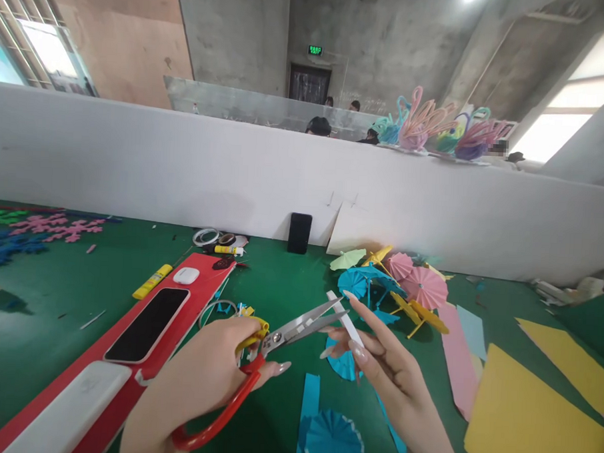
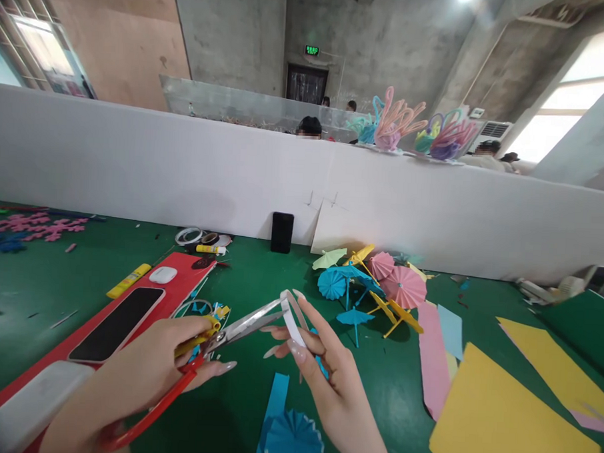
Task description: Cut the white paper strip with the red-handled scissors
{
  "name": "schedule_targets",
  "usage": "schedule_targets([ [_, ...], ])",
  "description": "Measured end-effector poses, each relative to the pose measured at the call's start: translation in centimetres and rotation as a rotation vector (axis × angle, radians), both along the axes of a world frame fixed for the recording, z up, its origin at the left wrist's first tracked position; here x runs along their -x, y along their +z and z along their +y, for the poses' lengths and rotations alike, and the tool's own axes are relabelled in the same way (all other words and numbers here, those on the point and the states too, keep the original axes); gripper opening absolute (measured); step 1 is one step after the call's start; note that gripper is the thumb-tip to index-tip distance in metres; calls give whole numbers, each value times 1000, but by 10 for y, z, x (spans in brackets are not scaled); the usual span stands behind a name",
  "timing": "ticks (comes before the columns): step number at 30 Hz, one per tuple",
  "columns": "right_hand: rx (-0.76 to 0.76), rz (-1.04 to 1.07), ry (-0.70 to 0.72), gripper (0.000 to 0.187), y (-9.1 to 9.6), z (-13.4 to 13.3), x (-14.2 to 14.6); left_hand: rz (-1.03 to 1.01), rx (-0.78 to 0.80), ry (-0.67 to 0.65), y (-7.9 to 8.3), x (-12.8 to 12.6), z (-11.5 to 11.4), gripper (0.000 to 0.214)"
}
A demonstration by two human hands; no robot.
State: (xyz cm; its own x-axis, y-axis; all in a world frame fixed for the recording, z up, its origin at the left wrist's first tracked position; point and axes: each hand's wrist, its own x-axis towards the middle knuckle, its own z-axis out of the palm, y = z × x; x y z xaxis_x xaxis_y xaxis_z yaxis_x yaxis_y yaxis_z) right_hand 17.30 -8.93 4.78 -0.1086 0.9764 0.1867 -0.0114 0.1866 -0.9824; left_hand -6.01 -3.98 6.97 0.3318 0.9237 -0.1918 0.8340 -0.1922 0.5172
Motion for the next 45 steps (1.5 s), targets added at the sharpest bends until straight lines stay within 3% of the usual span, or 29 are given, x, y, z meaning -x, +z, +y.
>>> schedule_targets([
  [19, 23, -179, 23, 39, -2, 2, 0, 21, 40, -63, 4, -11, -2, 26],
  [45, 48, -131, 91, 44, 0, 0, 0, 14, 38, -87, 5, -11, -1, 27],
])
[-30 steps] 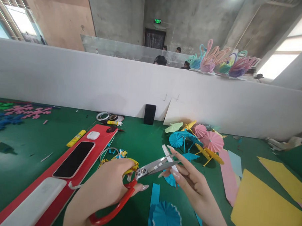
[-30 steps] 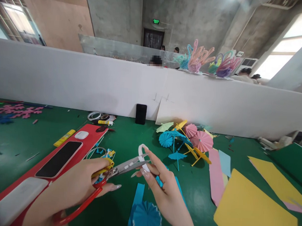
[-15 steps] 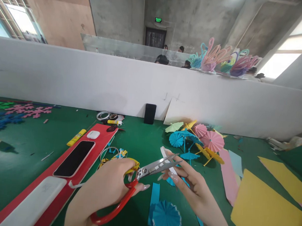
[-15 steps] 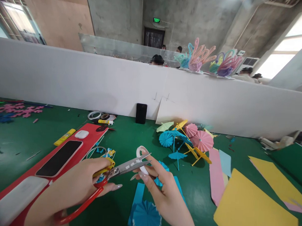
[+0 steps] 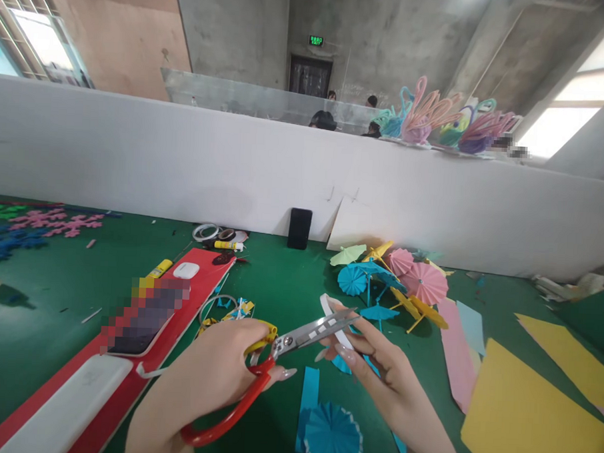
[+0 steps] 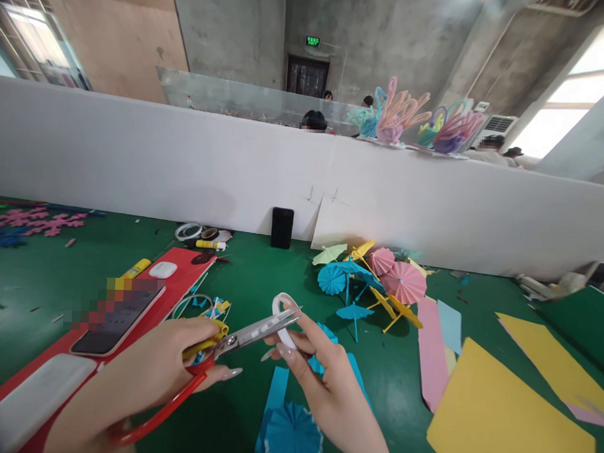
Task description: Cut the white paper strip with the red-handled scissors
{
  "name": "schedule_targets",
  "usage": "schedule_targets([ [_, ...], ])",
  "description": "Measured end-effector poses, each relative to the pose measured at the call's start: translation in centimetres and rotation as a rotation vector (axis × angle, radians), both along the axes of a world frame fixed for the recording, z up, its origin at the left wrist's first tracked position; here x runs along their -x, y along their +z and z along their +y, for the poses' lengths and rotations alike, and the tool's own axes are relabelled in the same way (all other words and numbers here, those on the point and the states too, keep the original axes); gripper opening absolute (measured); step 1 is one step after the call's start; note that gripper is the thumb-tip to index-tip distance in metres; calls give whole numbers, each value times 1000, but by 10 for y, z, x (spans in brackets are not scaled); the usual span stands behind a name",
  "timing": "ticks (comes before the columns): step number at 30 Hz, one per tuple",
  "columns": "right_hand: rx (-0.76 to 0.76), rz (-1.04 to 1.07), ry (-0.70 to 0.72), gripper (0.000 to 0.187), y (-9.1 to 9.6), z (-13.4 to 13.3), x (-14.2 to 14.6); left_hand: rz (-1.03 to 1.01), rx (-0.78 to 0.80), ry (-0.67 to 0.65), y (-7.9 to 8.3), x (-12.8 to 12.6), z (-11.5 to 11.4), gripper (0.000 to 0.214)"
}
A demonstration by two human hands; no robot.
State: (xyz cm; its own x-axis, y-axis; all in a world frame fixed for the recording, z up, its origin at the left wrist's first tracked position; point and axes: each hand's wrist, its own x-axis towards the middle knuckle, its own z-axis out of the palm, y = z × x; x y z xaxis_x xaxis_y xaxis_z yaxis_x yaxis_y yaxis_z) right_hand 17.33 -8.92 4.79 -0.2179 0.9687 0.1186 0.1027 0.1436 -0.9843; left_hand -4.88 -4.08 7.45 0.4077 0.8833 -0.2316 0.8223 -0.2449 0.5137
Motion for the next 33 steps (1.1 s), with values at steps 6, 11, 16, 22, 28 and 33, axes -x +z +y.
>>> schedule_targets([
  [6, -40, 42, -61, 41, -1, 0, -3, 27, 12, 40, 1, 5, 0, 26],
  [11, -82, 87, -127, 41, 0, 1, -3, 63, 19, 71, 0, 8, 1, 31],
  [16, -59, 124, -150, 43, -1, 0, -2, 81, 94, 78, 14, 3, 0, 32],
  [22, -44, 69, -171, 42, 0, 1, -3, 91, 81, 76, 22, 0, -2, 27],
  [28, -54, 50, -159, 43, 2, 0, -4, 80, 50, 75, 15, 2, -3, 26],
  [33, -55, 78, -165, 41, 1, 0, -4, 77, 31, 89, 12, 2, -3, 27],
])
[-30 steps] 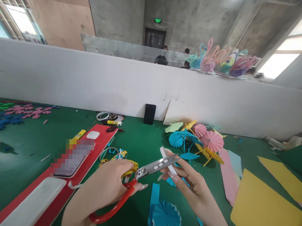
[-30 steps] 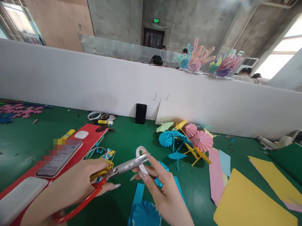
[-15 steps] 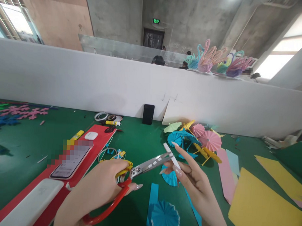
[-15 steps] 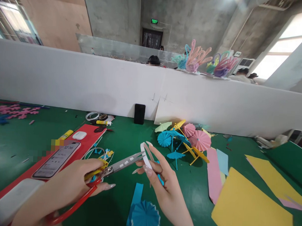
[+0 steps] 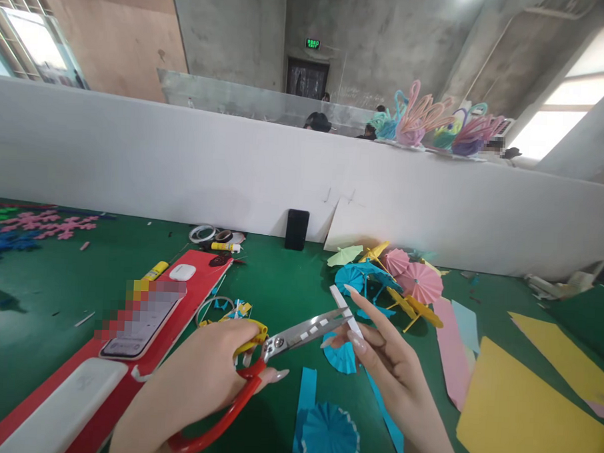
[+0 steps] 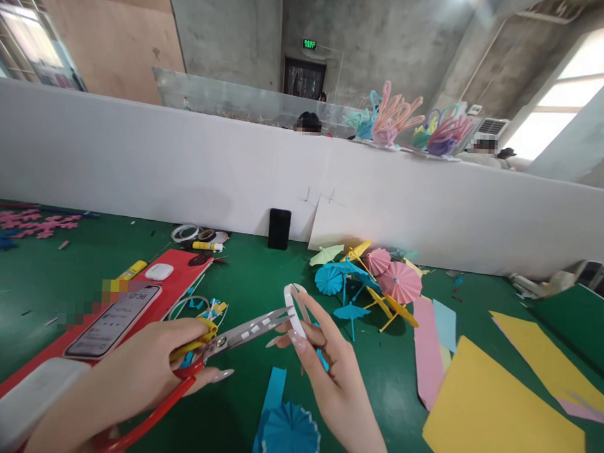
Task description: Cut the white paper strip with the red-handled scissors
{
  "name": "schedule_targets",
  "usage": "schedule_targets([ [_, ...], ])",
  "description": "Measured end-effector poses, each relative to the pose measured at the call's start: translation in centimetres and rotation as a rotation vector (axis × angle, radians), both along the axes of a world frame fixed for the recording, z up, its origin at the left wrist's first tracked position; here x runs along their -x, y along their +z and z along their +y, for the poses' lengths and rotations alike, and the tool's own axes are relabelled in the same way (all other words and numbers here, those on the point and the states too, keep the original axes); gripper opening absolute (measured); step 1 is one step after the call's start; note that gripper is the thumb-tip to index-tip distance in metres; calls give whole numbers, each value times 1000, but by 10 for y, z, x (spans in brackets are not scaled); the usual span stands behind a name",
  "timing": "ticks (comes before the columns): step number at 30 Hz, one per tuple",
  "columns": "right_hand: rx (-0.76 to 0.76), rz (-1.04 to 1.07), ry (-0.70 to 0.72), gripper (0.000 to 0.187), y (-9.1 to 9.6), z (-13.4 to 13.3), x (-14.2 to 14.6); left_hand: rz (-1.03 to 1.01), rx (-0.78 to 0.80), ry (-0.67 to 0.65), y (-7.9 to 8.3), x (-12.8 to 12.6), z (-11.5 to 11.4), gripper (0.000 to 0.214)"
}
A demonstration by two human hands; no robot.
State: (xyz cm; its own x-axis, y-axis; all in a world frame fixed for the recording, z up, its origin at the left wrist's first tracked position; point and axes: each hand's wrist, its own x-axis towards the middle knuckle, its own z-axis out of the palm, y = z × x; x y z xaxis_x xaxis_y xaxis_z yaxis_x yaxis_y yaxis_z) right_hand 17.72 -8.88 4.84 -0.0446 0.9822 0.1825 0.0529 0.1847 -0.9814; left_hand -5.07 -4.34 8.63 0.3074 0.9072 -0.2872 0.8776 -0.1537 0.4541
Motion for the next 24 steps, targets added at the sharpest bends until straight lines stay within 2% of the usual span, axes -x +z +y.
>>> schedule_targets([
  [6, 18, 3, -11, 43, 1, 0, 2, -11, 15, 3, 7, -5, 0, 32],
  [16, 58, 1, 7, 45, -1, 4, 1, 4, 19, -4, 6, -4, 1, 32],
  [20, 66, -15, 15, 43, 1, 4, 1, -1, 31, -9, 1, -2, 1, 27],
  [24, 72, -80, 28, 40, 2, 5, 1, -37, -28, -22, -8, -2, 1, 25],
])
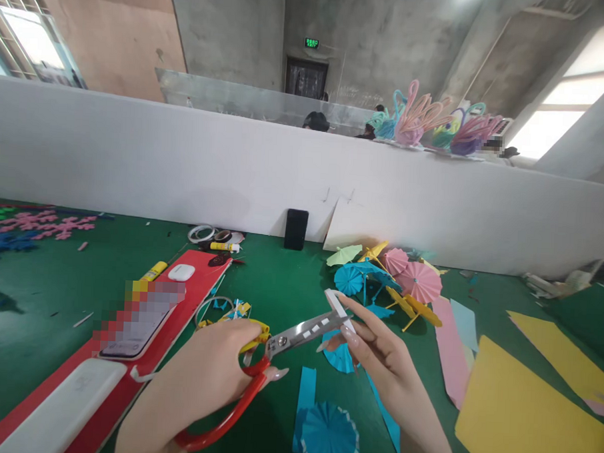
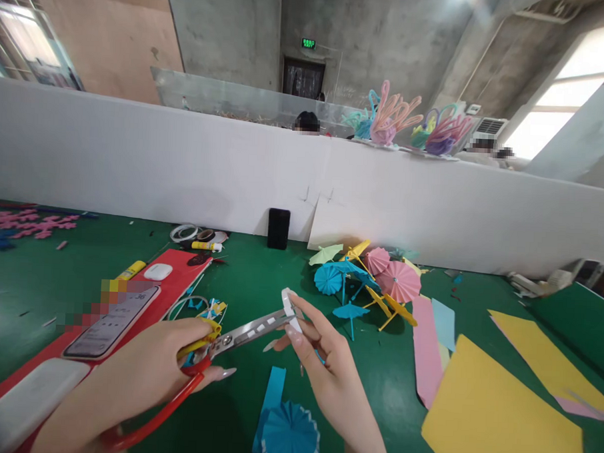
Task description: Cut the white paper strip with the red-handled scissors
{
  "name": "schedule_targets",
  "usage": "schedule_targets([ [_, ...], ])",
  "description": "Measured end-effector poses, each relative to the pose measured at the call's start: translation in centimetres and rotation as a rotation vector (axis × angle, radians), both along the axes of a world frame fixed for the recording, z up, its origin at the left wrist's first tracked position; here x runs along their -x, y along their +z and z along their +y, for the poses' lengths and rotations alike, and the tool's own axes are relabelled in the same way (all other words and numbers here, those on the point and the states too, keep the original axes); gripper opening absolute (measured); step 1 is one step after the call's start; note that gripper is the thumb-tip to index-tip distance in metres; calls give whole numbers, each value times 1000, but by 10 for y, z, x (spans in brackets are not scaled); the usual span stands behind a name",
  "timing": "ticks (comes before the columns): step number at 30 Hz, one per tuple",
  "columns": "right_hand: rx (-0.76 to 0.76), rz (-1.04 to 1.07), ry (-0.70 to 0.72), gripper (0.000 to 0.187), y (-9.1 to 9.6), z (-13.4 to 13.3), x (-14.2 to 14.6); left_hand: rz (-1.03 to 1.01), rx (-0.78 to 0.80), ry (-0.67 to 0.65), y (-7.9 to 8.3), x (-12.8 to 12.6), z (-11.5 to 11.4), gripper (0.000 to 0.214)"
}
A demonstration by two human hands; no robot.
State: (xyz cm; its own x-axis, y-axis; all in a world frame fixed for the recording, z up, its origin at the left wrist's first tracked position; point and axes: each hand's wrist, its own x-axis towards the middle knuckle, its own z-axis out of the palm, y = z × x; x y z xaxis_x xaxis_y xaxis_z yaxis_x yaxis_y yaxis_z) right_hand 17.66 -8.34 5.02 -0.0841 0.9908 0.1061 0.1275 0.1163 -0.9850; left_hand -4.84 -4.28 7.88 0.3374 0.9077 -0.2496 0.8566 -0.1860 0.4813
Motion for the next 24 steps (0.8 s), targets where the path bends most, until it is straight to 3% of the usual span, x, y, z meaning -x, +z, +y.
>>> schedule_targets([
  [24, -24, -7, 87, 37, 3, -3, 1, -34, -23, -37, -9, 4, -3, 24],
])
